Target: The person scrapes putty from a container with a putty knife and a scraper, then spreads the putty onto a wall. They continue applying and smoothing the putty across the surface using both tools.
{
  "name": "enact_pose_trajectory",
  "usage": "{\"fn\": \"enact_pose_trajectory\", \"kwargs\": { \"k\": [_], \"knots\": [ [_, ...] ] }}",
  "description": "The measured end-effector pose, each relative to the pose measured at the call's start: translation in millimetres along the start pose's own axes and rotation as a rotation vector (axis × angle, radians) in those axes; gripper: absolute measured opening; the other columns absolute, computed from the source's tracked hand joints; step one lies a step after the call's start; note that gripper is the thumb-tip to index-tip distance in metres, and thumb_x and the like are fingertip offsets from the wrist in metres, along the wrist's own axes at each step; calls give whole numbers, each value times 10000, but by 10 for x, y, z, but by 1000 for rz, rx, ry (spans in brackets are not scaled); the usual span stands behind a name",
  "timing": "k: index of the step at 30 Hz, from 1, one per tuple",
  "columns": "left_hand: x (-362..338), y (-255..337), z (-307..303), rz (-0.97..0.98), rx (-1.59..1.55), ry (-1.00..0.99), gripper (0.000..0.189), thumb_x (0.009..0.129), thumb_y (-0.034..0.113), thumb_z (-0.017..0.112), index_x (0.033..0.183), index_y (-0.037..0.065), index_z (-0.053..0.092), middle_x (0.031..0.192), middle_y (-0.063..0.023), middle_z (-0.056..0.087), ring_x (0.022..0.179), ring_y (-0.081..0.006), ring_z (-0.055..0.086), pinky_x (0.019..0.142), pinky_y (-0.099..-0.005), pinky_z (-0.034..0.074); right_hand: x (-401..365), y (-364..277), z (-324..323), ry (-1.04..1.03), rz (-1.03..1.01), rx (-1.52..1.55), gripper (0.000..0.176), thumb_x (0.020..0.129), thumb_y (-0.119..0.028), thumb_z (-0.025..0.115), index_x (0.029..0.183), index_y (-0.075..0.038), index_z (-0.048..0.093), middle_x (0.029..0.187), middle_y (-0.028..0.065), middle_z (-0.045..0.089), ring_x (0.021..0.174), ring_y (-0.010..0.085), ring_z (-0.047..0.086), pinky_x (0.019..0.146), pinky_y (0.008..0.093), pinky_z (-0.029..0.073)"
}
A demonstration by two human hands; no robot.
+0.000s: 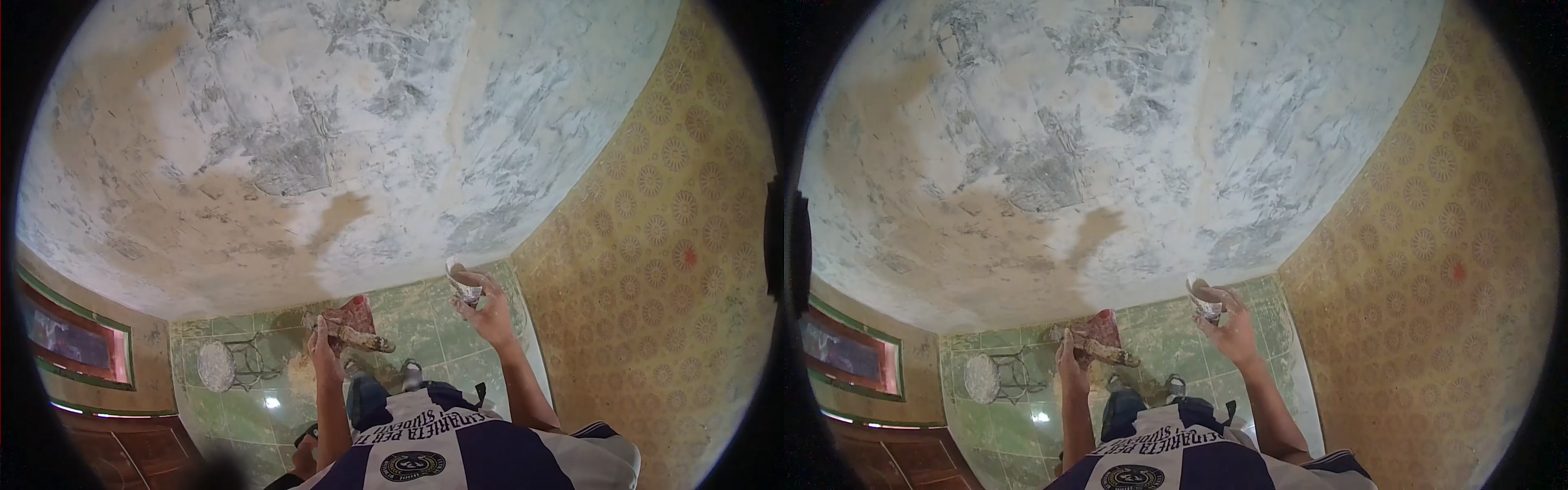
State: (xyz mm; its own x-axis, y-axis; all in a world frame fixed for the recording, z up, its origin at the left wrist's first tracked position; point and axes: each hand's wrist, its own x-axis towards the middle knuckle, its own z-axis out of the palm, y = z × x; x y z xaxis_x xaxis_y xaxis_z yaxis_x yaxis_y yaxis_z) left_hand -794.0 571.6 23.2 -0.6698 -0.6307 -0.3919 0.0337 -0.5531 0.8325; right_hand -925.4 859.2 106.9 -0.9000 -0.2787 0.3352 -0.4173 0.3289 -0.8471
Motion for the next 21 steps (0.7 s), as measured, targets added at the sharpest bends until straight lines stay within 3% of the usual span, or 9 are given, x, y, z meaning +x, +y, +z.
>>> {"fn": "enact_pose_trajectory", "kwargs": {
  "k": [6,12,14,15,17,18,20,21],
  "knots": [
    [0,96,-1,-30,30,-5,243,973,355,623,944,118,671,782,34,636,694,-87,618,607,-249,512,-130,-96,53,36,53,25,426,763,-74,774,1165,-16,645,1134,150,636,1033,284,624,887,360,486],
    [384,18,-80,-87,86,-200,263,969,369,629,1031,116,665,846,38,630,724,-83,594,660,-278,501,-310,-222,56,128,149,5,377,819,-48,719,1183,-9,635,1113,152,629,982,252,625,829,326,496],
    [313,105,127,109,181,-223,278,966,379,630,1073,124,660,934,34,650,801,-80,601,713,-317,500,-365,-293,43,135,169,-38,370,829,-37,705,1191,-8,632,1107,150,628,977,243,627,821,319,499],
    [331,165,228,104,178,-231,278,966,379,630,1073,124,660,934,34,650,801,-80,601,713,-317,500,-389,-359,52,140,181,-15,365,835,-39,706,1192,-8,632,1101,147,626,976,235,628,820,314,499],
    [373,245,359,-151,75,-83,247,980,329,610,1084,112,662,878,31,612,862,-97,602,740,-277,497,-442,-397,95,142,203,7,361,841,-41,708,1193,-8,632,1095,143,624,975,227,628,820,310,498],
    [401,231,310,-160,75,-88,247,980,329,610,1084,112,662,878,31,612,862,-97,602,740,-277,497,-470,-393,113,138,216,-29,362,844,-41,709,1195,-7,631,1091,137,622,976,219,625,822,310,497],
    [490,189,248,-151,63,-307,295,986,345,596,1120,88,653,969,11,653,917,-111,620,799,-292,499,-485,-410,129,140,229,-74,362,847,-41,711,1198,-5,630,1086,130,620,976,211,622,825,311,497],
    [484,183,250,-158,63,-313,295,986,345,596,1120,88,653,969,11,653,917,-111,620,799,-292,499,-496,-425,154,147,226,-25,362,853,-43,710,1202,-1,628,1083,118,620,947,185,618,797,301,500]
  ]
}}
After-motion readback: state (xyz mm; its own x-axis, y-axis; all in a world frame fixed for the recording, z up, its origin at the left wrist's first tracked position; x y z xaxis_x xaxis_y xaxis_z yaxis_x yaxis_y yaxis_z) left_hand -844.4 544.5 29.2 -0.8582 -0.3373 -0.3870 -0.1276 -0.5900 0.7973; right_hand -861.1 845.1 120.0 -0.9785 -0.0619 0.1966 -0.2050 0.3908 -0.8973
